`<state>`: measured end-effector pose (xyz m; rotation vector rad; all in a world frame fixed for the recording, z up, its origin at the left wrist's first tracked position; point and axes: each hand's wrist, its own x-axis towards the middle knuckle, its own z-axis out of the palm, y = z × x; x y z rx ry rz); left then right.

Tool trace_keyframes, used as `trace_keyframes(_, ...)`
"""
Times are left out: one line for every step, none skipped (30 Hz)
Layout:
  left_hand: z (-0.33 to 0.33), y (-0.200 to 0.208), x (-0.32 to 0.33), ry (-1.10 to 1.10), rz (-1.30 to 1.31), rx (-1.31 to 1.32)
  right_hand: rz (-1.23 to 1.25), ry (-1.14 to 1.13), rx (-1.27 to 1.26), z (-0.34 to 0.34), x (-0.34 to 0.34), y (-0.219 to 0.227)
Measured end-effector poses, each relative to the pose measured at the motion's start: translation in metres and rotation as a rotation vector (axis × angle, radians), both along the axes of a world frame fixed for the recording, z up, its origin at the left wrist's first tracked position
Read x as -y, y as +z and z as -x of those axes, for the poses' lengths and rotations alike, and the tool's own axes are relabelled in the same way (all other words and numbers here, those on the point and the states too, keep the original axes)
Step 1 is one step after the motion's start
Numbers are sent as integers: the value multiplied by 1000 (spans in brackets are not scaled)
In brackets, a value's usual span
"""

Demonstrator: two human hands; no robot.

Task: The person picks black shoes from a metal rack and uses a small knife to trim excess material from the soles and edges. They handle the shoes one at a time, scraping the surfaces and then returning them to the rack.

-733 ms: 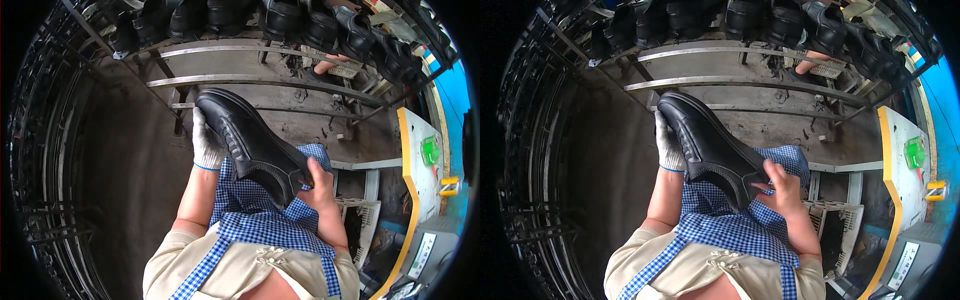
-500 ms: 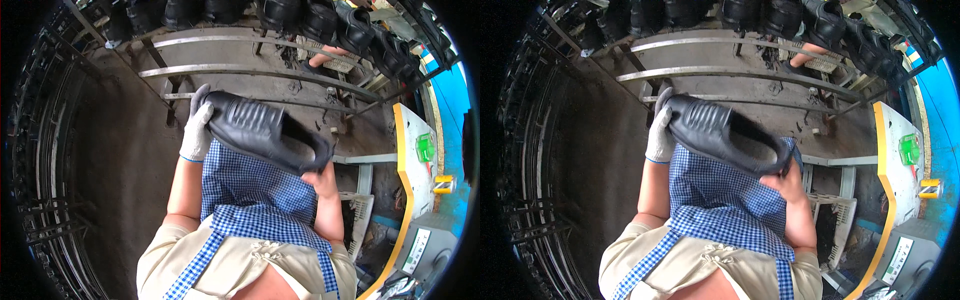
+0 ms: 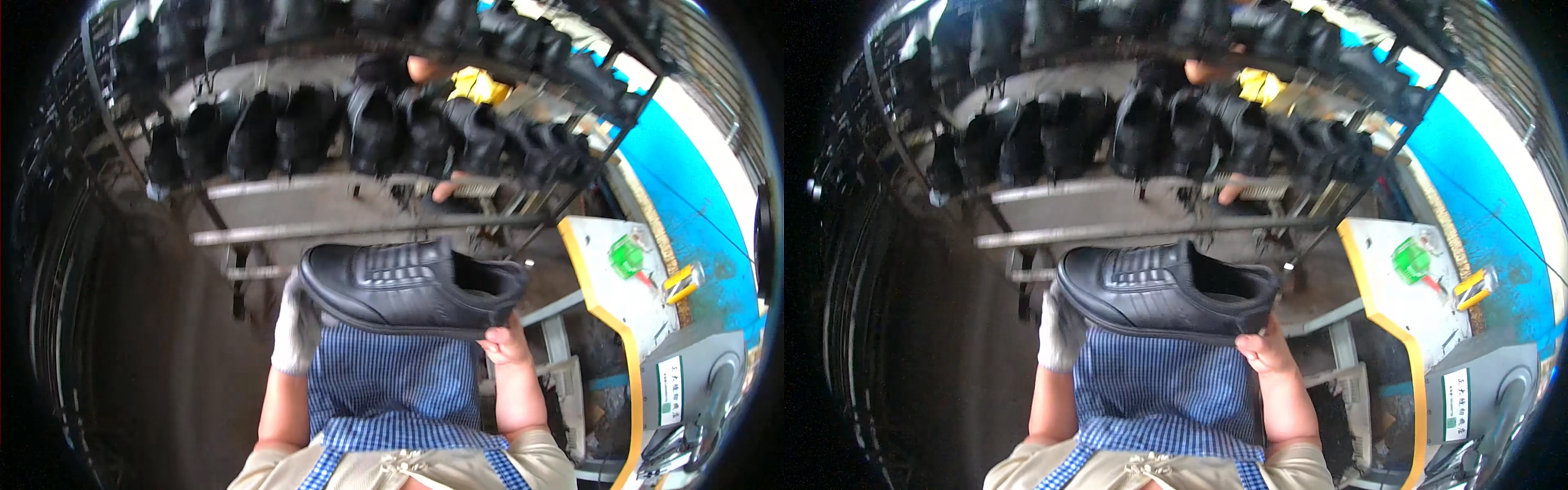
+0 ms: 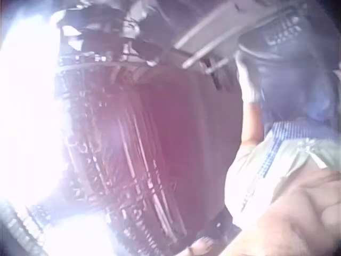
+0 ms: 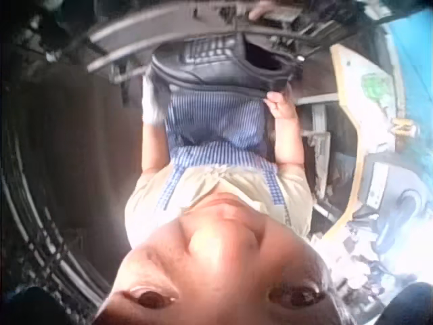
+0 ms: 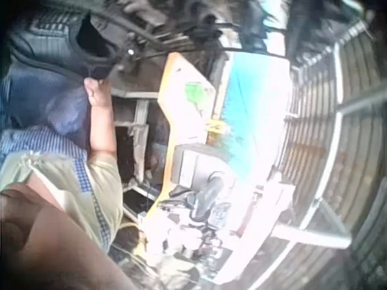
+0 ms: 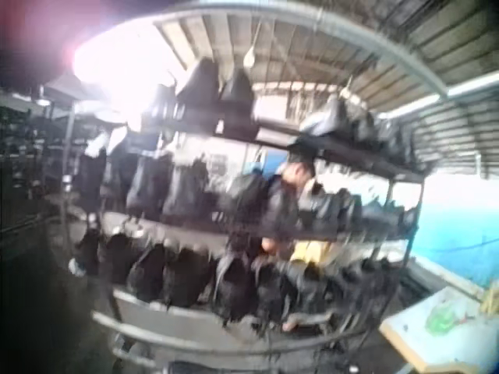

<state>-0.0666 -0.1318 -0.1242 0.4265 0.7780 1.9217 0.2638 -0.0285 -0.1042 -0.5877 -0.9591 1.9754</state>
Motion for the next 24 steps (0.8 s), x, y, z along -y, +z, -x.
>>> trace_keyframes(3,0,5,-57,-91,39,-139,-105,-84,6,-5,25)
trace_keyframes(7,-5,11,-124,-175,83,-270,-214,-166,12,-10,44)
trace_keyframes(8,-14,14,-127,-152,73,-378,-200,-168,-4,-22,55)
trace_keyframes(6,-17,15,-136,-152,93,-590,-297,-305,0,-36,69)
trace_keyframes(5,-20,18,-146,-134,95,-704,-402,-292,10,-42,101)
trace_keyframes(3,-20,22,-157,-119,91,-819,-522,-281,18,-47,135)
trace_keyframes(1,-23,25,-178,-109,93,-924,-656,-262,24,-51,170)
trace_keyframes(-2,-27,29,-193,-91,96,-987,-711,-117,38,-57,209)
trace_keyframes(-5,-29,36,-210,-102,142,-1047,-765,28,53,-64,248)
trace_keyframes(-4,-25,47,-177,-49,128,-1153,-838,12,88,-67,284)
trace_keyframes(0,-30,58,-164,-31,149,-1269,-863,-57,125,-68,320)
trace_keyframes(-2,-35,61,-204,-28,179,-1361,-899,-28,135,-90,342)
trace_keyframes(-3,-36,66,-209,-11,202,-1370,-934,54,148,-109,365)
trace_keyframes(-3,-36,73,-209,5,223,-1376,-967,130,161,-127,389)
trace_keyframes(-2,-36,76,-218,22,241,-1391,-1003,189,168,-155,411)
trace_keyframes(1,-40,79,-212,31,235,-1304,-925,234,174,-170,429)
trace_keyframes(3,-44,81,-209,42,230,-1215,-855,282,179,-185,447)
trace_keyframes(8,-49,88,-187,58,226,-1018,-663,306,187,-186,457)
trace_keyframes(14,-52,94,-209,-16,291,-1009,-740,287,205,-182,461)
trace_keyframes(18,-54,99,-160,13,273,-980,-694,319,212,-183,462)
trace_keyframes(22,-56,103,-114,41,255,-957,-649,353,219,-183,464)
trace_keyframes(25,-55,105,-82,73,240,-959,-561,401,217,-197,468)
trace_keyframes(27,-56,105,-74,73,247,-1066,-785,368,221,-214,466)
trace_keyframes(29,-56,103,-80,79,243,-1171,-1012,333,225,-231,463)
